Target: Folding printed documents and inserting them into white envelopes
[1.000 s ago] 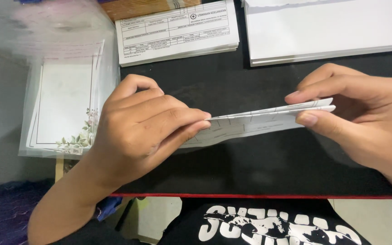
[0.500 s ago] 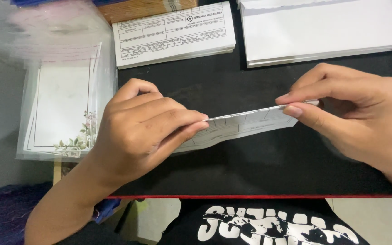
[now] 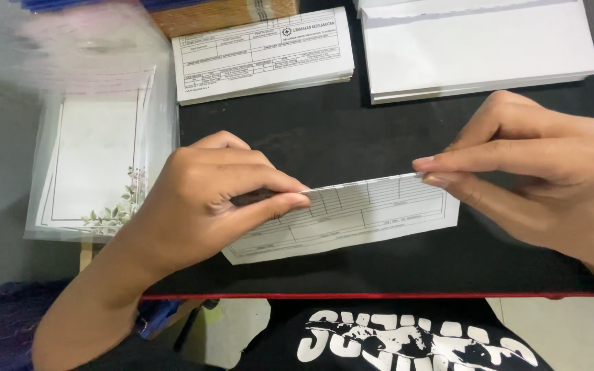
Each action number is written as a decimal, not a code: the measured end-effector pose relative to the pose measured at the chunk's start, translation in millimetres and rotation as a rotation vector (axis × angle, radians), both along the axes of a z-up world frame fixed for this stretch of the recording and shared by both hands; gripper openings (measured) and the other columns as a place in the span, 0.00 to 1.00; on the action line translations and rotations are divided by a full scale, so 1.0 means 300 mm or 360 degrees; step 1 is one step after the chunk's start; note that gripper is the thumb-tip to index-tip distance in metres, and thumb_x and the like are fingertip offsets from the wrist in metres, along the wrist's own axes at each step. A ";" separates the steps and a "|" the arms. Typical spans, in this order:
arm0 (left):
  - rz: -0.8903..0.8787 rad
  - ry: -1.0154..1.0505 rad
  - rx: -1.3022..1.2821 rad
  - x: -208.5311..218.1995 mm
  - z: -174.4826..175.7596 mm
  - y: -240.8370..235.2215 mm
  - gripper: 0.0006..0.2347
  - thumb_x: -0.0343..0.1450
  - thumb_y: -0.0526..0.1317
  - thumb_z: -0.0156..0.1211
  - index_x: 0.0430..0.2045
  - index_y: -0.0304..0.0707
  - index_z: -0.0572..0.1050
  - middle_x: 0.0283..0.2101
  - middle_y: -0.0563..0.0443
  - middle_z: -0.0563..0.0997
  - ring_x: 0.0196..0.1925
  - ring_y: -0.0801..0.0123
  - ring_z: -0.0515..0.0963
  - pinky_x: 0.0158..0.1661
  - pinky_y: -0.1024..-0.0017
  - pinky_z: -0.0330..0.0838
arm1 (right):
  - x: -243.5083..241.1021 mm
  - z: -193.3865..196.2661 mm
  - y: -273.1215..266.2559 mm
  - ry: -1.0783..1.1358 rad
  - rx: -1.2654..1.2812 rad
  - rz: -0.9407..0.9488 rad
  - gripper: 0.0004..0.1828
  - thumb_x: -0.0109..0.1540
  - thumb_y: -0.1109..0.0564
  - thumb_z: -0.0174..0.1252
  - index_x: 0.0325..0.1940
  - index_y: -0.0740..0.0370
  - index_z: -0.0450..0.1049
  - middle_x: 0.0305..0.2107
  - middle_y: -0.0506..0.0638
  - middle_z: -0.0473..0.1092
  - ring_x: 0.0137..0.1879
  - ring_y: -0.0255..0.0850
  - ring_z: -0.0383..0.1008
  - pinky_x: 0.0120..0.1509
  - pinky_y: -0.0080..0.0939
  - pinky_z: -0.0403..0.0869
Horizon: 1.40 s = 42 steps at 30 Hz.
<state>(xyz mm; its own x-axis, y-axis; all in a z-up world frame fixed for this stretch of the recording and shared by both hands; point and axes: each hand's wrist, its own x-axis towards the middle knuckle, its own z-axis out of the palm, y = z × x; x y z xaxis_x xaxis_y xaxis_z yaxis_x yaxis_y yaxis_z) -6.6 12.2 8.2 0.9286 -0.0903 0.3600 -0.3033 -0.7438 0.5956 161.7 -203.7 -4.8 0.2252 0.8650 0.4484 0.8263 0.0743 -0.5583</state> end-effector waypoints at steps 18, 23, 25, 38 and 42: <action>-0.0259 0.0167 0.0174 0.123 0.004 -0.003 0.05 0.66 0.41 0.55 0.25 0.46 0.79 0.26 0.63 0.81 0.23 0.77 0.76 0.35 0.76 0.63 | 0.005 0.008 0.015 0.0242 0.0102 -0.0061 0.05 0.51 0.63 0.60 0.30 0.66 0.76 0.19 0.48 0.68 0.23 0.34 0.66 0.27 0.24 0.66; -0.0152 0.0201 0.0066 0.056 0.064 0.044 0.05 0.63 0.38 0.57 0.25 0.41 0.79 0.30 0.58 0.82 0.22 0.77 0.79 0.40 0.72 0.70 | 0.030 0.013 0.001 0.0377 0.0127 -0.0112 0.05 0.50 0.64 0.59 0.30 0.67 0.75 0.18 0.49 0.69 0.23 0.33 0.66 0.27 0.23 0.67; -0.0090 0.0181 0.0080 0.022 0.073 0.075 0.04 0.62 0.36 0.58 0.24 0.39 0.79 0.29 0.57 0.82 0.23 0.77 0.80 0.40 0.71 0.73 | 0.036 0.020 -0.003 0.0407 0.0179 -0.0152 0.04 0.51 0.66 0.59 0.30 0.68 0.74 0.18 0.51 0.69 0.23 0.34 0.67 0.27 0.23 0.67; 0.0244 -0.0015 0.0245 -0.075 0.047 0.112 0.04 0.60 0.32 0.57 0.23 0.35 0.78 0.30 0.53 0.81 0.30 0.75 0.82 0.43 0.68 0.74 | 0.079 0.010 0.004 0.0088 0.0303 -0.0054 0.07 0.54 0.65 0.59 0.36 0.68 0.74 0.23 0.51 0.69 0.28 0.36 0.67 0.33 0.28 0.67; 0.0184 -0.0046 0.0261 -0.068 0.033 0.137 0.05 0.60 0.32 0.58 0.25 0.35 0.77 0.32 0.53 0.81 0.31 0.74 0.81 0.45 0.67 0.74 | 0.085 -0.002 0.005 -0.0130 0.0342 0.0007 0.07 0.54 0.64 0.59 0.36 0.67 0.74 0.24 0.50 0.69 0.28 0.36 0.66 0.36 0.31 0.65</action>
